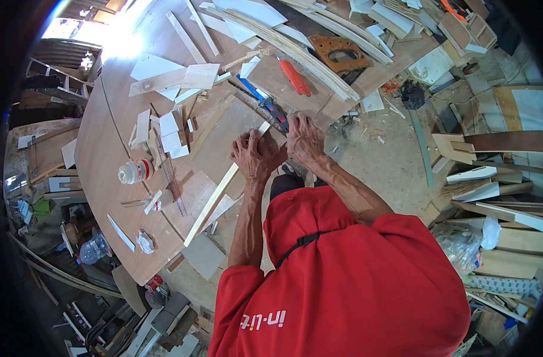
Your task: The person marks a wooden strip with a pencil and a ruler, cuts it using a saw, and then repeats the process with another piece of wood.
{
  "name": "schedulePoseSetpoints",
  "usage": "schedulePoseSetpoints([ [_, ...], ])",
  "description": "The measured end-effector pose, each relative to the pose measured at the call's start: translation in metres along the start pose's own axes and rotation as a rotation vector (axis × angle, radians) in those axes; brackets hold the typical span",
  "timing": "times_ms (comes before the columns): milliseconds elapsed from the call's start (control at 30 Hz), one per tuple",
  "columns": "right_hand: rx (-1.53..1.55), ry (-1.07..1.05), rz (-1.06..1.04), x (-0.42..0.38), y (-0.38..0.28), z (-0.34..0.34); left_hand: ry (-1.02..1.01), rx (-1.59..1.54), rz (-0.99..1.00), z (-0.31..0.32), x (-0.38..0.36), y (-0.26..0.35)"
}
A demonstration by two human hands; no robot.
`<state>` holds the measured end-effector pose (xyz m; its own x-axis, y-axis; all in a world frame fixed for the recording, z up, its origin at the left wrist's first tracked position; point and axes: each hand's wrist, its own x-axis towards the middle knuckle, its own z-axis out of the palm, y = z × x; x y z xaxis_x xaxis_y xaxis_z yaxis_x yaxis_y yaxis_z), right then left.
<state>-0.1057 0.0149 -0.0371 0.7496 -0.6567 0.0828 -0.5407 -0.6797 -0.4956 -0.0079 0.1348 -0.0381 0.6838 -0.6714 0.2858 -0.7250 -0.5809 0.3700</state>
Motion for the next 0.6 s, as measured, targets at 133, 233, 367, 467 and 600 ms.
schedulePoseSetpoints([
  [133, 0.012, -0.121, 0.076, 0.008, -0.005, -0.009, 0.048, -0.089, 0.001, 0.003, 0.002, -0.001],
  [233, 0.040, -0.219, 0.113, 0.010, -0.003, -0.011, 0.063, -0.101, 0.001, 0.002, 0.002, -0.002],
  [367, 0.151, -0.318, 0.265, 0.013, 0.002, -0.008, 0.043, -0.090, -0.030, 0.001, 0.003, 0.001],
  [467, 0.017, -0.005, 0.086, 0.001, 0.001, -0.014, 0.017, -0.093, -0.040, -0.003, 0.004, 0.004],
  [600, 0.001, -0.079, 0.161, 0.023, -0.005, -0.054, 0.003, -0.080, -0.043, -0.004, 0.004, 0.007],
])
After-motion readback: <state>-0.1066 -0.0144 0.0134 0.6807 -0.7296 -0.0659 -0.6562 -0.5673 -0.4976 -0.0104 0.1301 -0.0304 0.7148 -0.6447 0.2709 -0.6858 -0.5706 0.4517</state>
